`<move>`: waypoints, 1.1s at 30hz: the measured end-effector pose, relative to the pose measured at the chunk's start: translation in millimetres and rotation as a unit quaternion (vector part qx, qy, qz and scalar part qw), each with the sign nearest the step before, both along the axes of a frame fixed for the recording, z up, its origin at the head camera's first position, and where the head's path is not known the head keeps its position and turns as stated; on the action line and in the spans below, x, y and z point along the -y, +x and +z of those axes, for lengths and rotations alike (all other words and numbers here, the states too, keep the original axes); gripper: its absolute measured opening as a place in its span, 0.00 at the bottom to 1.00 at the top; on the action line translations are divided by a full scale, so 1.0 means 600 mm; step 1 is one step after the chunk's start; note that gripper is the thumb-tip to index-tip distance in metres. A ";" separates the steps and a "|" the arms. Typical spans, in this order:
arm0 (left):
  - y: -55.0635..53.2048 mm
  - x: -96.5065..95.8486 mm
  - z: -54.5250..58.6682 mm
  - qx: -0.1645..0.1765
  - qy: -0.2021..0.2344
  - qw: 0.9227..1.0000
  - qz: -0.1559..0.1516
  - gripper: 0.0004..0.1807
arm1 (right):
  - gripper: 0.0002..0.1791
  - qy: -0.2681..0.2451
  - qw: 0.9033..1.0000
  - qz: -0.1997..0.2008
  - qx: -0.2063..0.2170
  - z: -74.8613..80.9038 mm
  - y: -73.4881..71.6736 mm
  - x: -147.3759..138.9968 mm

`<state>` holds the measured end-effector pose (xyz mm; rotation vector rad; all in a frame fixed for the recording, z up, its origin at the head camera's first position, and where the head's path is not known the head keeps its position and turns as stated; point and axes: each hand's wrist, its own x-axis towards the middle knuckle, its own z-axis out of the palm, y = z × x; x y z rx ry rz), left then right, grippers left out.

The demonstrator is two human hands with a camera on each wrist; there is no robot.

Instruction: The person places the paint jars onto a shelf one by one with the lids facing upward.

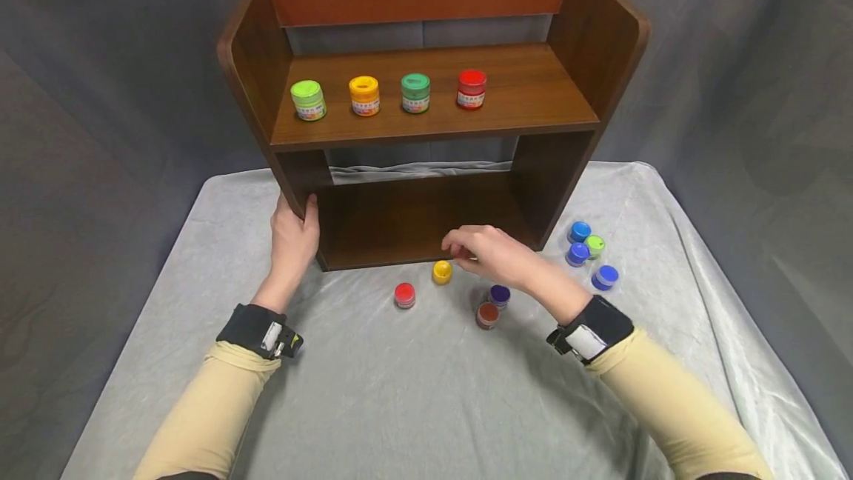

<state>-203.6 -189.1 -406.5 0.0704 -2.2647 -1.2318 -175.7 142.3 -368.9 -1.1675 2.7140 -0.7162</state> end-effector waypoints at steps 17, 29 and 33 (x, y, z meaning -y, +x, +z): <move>0.000 0.000 -0.001 -0.003 -0.003 1.000 -0.003 0.21 | 0.20 0.091 0.989 0.115 -0.011 -0.043 0.007 0.105; 0.000 0.000 -0.002 -0.001 -0.005 1.000 -0.003 0.21 | 0.11 0.158 0.974 0.159 -0.026 -0.065 0.010 0.136; 0.000 0.000 -0.001 0.001 -0.004 1.000 -0.003 0.22 | 0.11 0.164 0.974 0.154 -0.026 -0.067 0.009 0.139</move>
